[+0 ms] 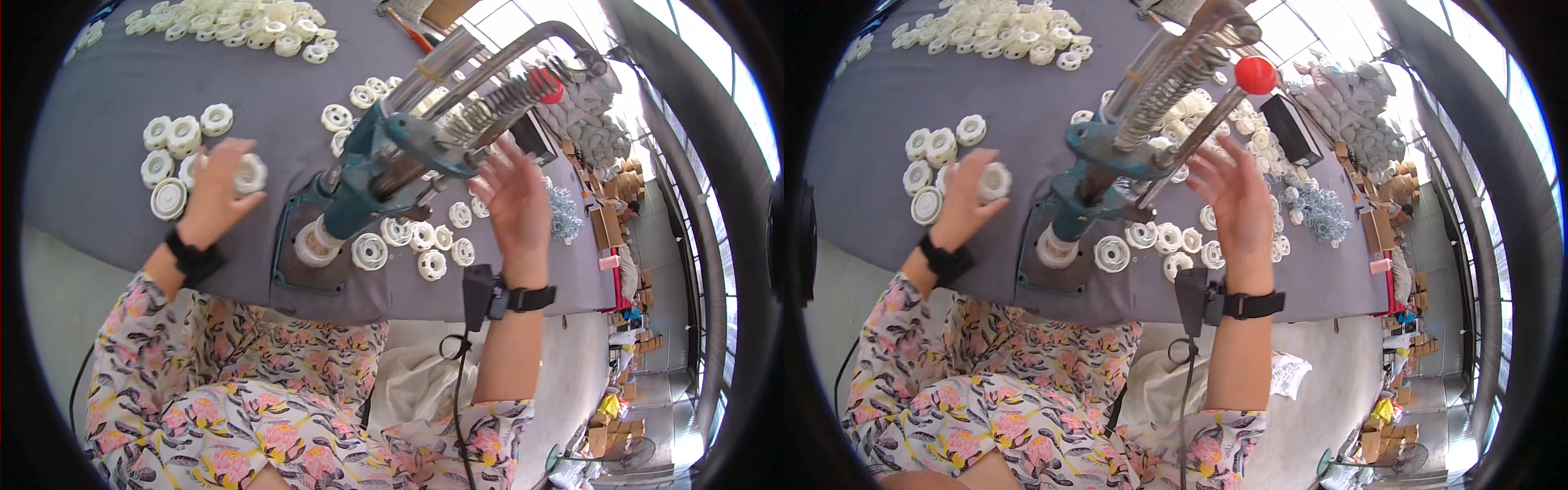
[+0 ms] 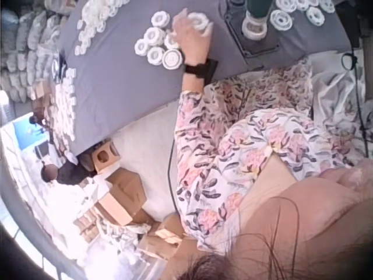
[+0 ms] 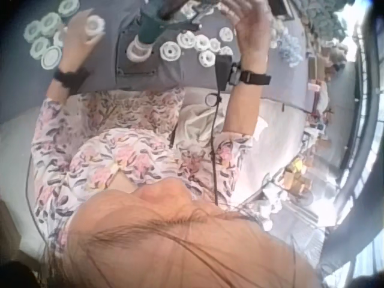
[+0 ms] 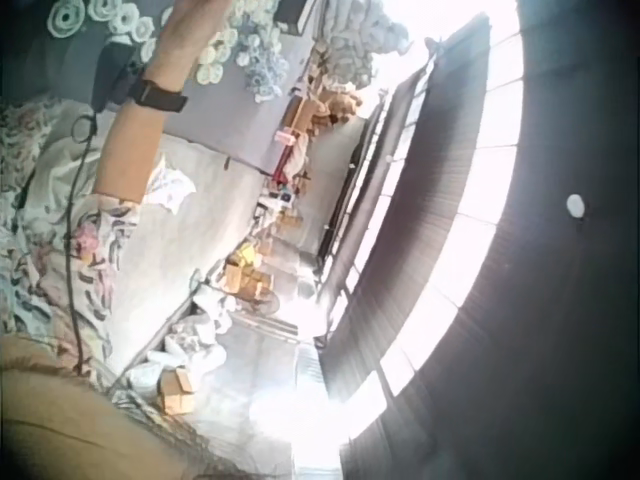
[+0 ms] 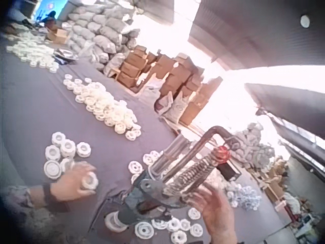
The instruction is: The person places a plastic part into the machine, adds a spring and another plastic part, then pulls the lever to join them. They remove the assembled unit, place it on the table, and repeat the process.
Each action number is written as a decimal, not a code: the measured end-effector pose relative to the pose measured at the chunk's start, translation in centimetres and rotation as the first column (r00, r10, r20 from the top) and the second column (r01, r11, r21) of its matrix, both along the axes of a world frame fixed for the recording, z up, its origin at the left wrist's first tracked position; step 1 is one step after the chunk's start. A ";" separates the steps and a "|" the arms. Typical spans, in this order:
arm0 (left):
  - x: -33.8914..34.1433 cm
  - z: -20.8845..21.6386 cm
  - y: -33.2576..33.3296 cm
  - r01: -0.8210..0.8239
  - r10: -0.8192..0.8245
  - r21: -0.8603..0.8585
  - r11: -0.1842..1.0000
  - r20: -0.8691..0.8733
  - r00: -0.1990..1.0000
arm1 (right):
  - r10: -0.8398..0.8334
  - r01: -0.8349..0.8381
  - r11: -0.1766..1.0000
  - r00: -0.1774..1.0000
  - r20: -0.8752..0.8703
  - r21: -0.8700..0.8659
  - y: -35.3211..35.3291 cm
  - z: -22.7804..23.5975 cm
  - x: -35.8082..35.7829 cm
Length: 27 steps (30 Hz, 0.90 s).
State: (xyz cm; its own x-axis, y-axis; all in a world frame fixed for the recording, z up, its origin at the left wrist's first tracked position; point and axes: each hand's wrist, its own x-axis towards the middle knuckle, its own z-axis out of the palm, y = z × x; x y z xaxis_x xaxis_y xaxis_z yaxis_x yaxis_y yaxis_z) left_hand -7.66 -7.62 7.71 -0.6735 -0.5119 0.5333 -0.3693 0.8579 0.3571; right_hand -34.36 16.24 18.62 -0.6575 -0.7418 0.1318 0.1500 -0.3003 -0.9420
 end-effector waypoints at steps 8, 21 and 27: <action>6.4 1.1 2.2 0.187 -0.185 0.276 0.943 -0.035 0.982 | 0.028 0.659 0.484 0.646 -0.763 0.576 12.2 -19.7 -7.3; 7.1 -1.7 5.5 0.084 -0.081 0.131 0.988 -0.028 0.996 | 0.094 0.731 0.601 0.338 -0.937 0.324 8.1 -19.3 -6.0; 6.8 -1.2 5.9 0.128 -0.129 0.113 0.985 0.006 0.992 | 0.411 0.608 0.505 0.455 -0.790 0.612 6.6 -17.7 -6.0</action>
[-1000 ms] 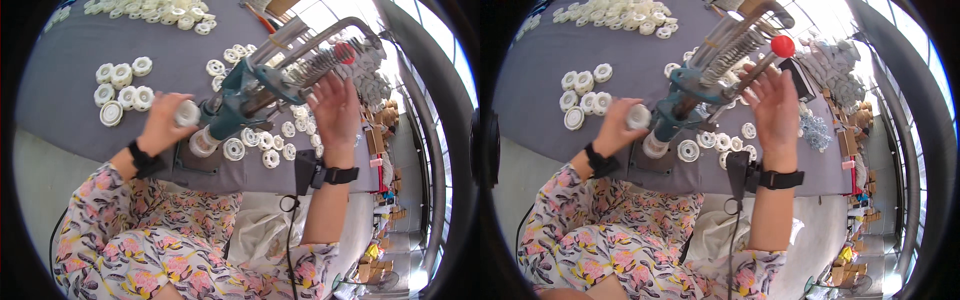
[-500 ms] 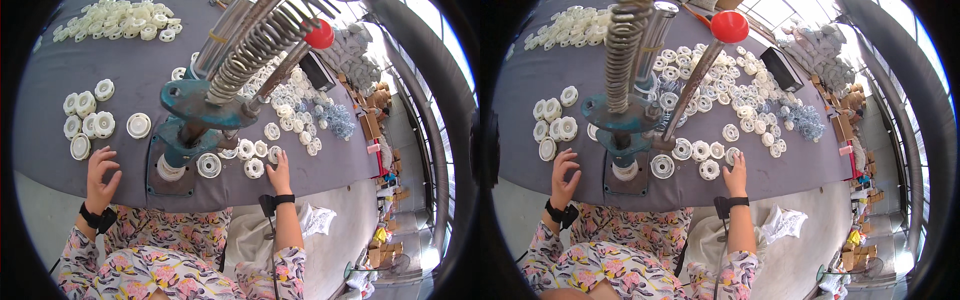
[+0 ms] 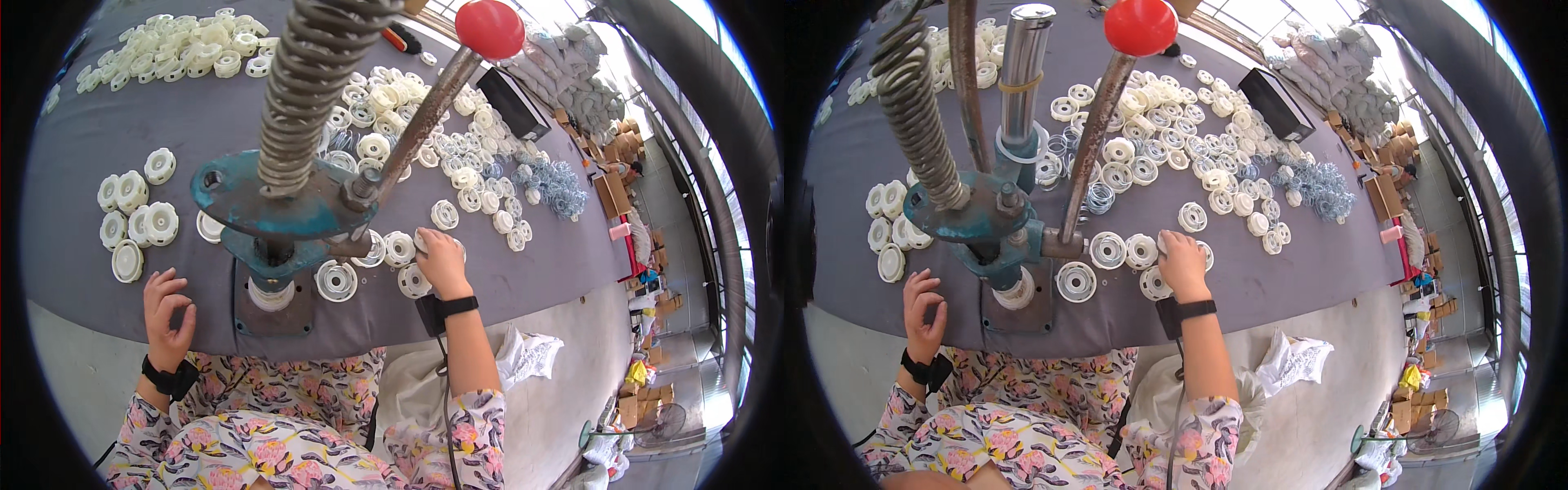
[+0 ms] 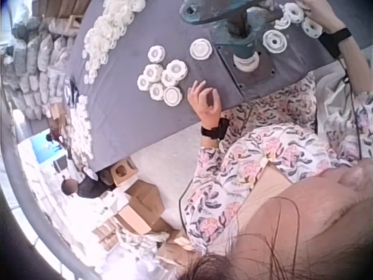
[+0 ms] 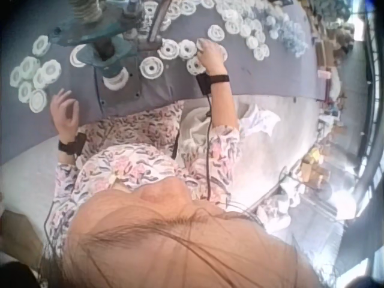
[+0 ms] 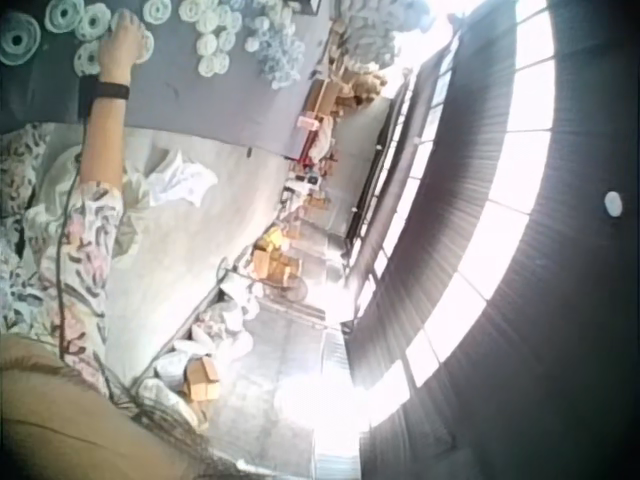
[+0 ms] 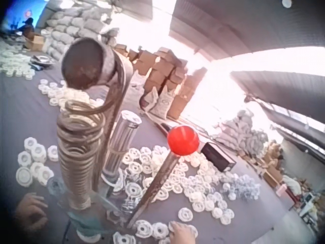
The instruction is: The person places a plastic part into the machine, adds a spring and another plastic part, then pulls the lever to join them. They remove the assembled unit, place it on the table, and repeat the process.
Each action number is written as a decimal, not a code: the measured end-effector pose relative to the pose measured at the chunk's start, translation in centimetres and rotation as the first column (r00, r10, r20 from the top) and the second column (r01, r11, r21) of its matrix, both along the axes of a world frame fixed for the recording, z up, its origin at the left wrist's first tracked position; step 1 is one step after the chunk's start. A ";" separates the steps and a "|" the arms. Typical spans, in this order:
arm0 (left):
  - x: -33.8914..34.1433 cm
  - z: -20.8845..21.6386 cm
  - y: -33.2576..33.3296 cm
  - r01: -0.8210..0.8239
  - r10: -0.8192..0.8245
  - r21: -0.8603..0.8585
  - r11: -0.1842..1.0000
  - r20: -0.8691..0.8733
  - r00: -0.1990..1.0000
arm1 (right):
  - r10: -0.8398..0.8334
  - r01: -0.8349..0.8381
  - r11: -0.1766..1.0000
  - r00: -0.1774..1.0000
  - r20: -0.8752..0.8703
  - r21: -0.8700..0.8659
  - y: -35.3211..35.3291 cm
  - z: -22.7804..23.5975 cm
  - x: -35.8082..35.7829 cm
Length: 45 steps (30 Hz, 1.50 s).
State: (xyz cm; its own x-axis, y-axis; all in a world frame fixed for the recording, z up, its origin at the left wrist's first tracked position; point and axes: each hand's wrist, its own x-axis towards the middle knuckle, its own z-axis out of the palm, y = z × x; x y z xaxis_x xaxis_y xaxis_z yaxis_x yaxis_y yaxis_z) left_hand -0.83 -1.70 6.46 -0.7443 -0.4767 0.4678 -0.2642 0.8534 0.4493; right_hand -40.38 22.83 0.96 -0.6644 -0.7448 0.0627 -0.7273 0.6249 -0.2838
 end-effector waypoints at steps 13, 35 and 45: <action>0.3 -0.1 0.1 -0.009 0.010 0.036 0.999 -0.015 1.000 | -0.302 0.653 0.629 0.705 0.641 -0.422 5.7 -2.6 -5.2; 0.2 -0.8 -0.1 -0.011 0.012 0.077 0.997 -0.019 1.000 | -0.342 0.379 0.846 0.925 0.164 -0.374 5.8 -1.4 -1.8; 0.2 -0.7 -0.1 -0.010 0.015 0.107 0.994 -0.047 0.999 | -0.317 0.317 0.943 0.948 0.013 -0.103 5.3 -4.6 -1.7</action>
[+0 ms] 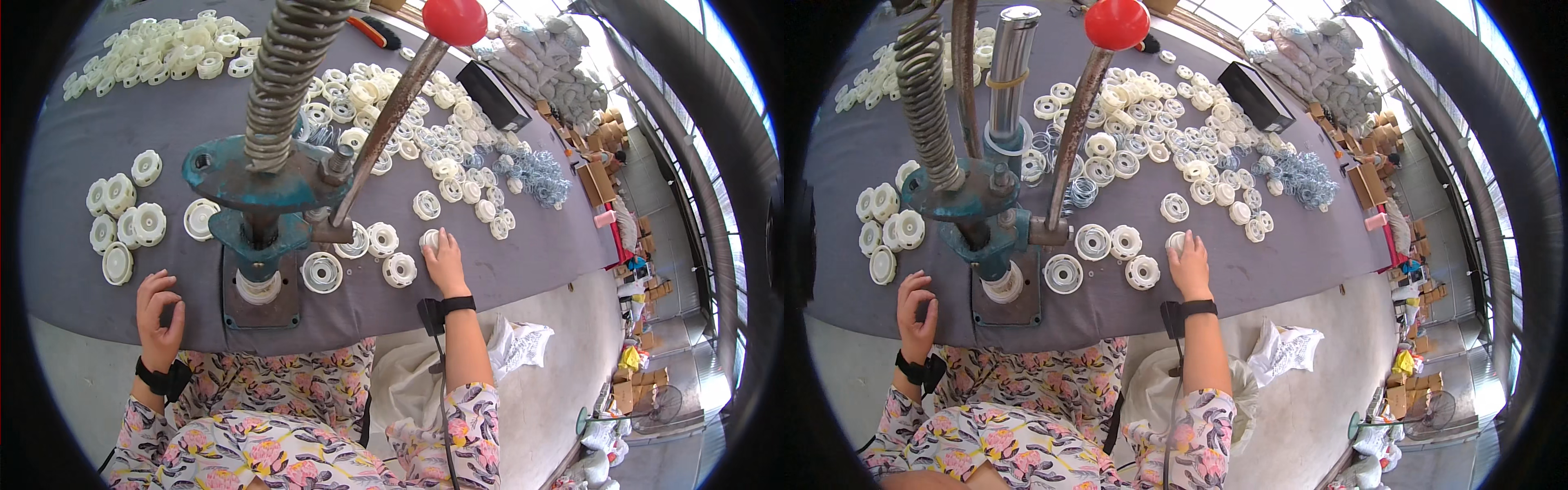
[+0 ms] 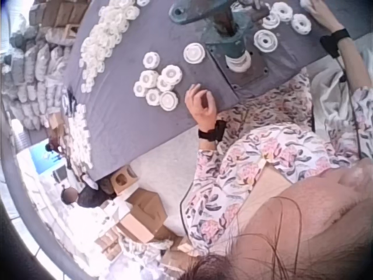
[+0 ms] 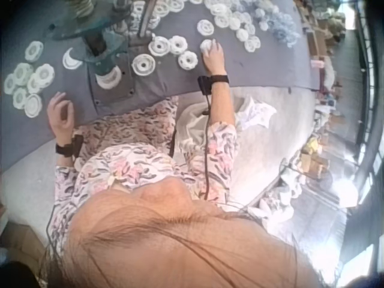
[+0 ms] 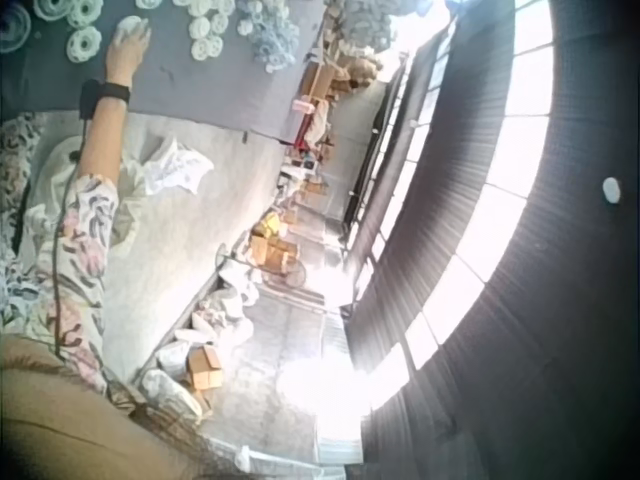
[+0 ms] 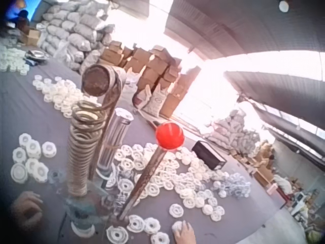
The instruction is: The person places a plastic part into the machine, adds a spring and another plastic part, then pulls the lever to join them. They remove the assembled unit, place it on the table, and repeat the process.
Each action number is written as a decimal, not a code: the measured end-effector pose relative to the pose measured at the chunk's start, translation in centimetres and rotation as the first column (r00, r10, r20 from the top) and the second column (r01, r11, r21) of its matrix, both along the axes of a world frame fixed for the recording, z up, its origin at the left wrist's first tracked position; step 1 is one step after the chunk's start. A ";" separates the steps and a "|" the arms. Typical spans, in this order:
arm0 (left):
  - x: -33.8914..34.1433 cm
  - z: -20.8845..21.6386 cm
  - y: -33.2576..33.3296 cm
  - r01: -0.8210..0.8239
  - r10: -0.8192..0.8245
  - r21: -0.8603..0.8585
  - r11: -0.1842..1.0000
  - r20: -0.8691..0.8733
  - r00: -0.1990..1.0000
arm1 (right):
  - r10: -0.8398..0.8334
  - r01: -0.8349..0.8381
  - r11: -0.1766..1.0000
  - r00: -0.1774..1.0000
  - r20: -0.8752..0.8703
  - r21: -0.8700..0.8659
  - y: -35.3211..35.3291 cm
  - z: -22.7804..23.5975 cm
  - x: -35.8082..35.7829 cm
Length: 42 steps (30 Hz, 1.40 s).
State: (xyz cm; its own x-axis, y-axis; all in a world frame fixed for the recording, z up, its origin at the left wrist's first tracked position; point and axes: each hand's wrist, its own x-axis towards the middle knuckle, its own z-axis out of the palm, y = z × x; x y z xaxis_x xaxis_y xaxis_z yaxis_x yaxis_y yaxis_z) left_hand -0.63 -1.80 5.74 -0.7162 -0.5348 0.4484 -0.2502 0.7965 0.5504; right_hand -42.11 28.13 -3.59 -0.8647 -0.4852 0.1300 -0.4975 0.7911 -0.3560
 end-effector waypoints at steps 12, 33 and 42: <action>-0.2 -0.3 -0.4 -0.042 0.039 -0.027 0.999 -0.109 0.993 | -0.010 0.044 0.958 0.993 0.121 -0.283 2.4 2.3 -0.2; -0.1 -1.0 -0.8 0.082 -0.089 -0.102 0.991 -0.071 0.993 | -0.130 0.202 0.969 0.905 -0.404 0.142 -1.7 1.1 -0.1; 0.0 -0.9 -0.9 0.046 -0.049 -0.027 0.999 -0.135 0.990 | -0.267 0.176 0.937 0.918 -0.294 -0.301 -0.8 1.2 0.7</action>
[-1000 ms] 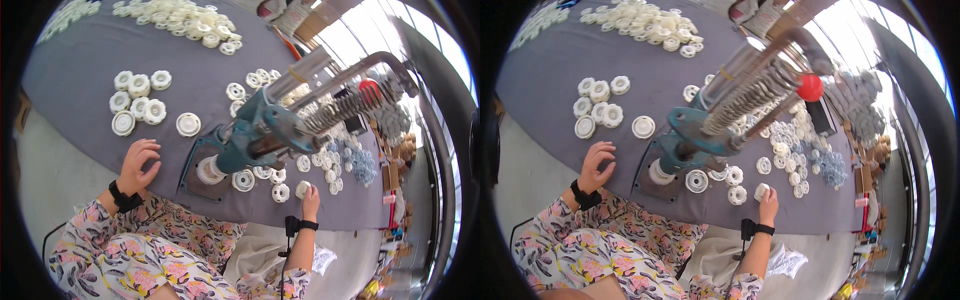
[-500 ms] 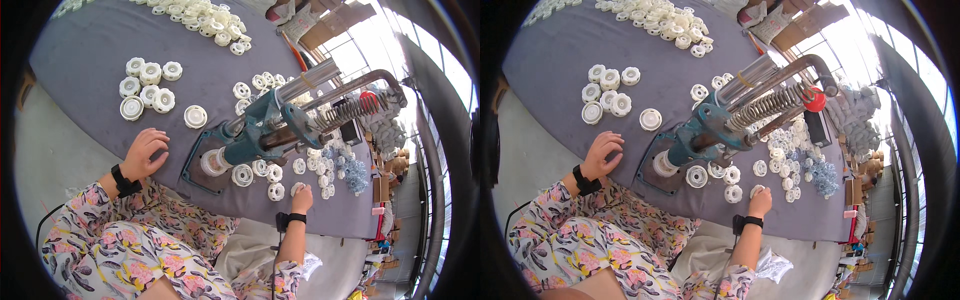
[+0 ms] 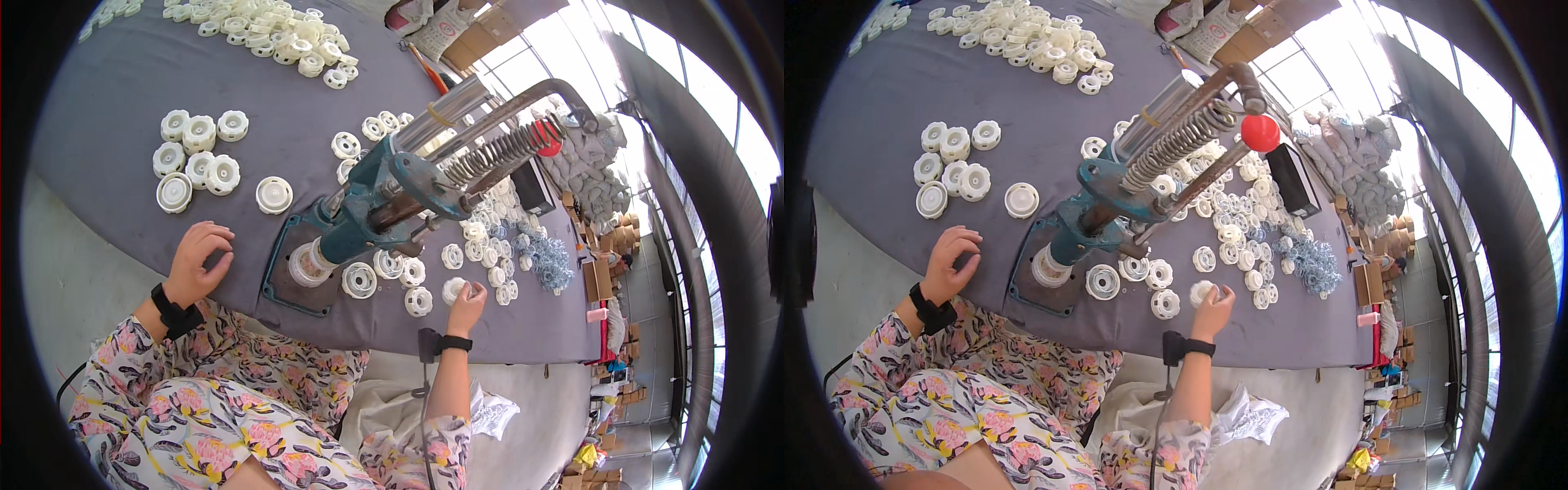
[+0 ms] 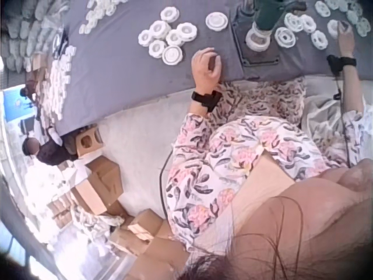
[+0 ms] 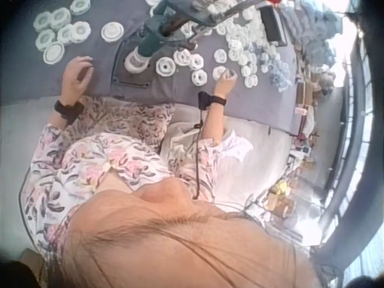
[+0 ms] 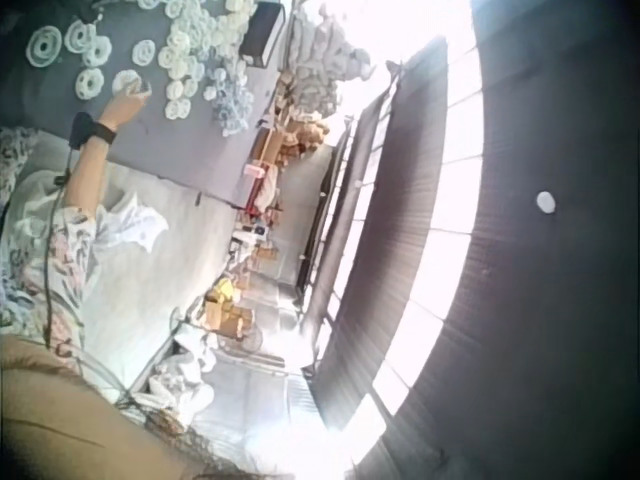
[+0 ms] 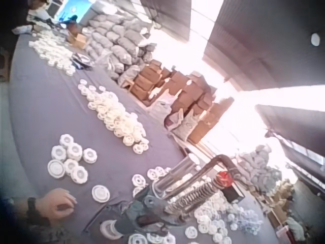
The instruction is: The person places a plastic part into the machine, adds a spring and another plastic part, then pulls the lever to join them. They remove the assembled unit, place it on the table, and repeat the process.
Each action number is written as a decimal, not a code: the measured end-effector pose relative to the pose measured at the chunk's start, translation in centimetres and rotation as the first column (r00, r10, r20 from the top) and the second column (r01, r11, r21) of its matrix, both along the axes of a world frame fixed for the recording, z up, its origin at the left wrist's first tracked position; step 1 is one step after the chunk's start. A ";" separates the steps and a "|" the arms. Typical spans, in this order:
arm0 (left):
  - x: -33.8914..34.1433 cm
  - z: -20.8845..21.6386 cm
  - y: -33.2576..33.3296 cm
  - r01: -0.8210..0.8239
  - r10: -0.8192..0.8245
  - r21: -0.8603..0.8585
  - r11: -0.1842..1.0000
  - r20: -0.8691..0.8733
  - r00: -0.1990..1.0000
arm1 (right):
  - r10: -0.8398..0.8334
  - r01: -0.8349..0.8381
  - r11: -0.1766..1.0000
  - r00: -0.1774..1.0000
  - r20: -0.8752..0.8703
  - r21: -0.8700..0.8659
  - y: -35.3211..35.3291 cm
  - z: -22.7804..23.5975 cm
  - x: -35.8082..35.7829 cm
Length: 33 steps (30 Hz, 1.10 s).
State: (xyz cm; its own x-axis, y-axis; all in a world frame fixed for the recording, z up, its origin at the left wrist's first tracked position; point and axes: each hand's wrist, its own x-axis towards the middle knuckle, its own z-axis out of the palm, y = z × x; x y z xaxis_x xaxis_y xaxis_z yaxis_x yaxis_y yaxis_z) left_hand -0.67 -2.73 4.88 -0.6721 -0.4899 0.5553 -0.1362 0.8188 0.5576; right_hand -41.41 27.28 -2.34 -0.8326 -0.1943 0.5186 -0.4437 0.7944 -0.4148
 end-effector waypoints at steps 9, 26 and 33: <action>-4.5 2.3 2.2 0.281 -0.289 0.245 0.928 -0.004 0.957 | 0.809 -0.118 0.517 0.390 0.439 -0.848 -12.6 7.2 17.2; -10.1 -0.6 1.8 0.307 -0.399 0.442 0.843 0.131 0.907 | 0.802 -0.397 0.560 0.478 0.357 -0.727 -14.9 5.6 21.5; -10.2 -0.8 0.9 0.328 -0.415 0.366 0.871 0.188 0.890 | 0.833 -0.452 0.516 0.464 0.302 -0.728 -12.5 3.8 22.8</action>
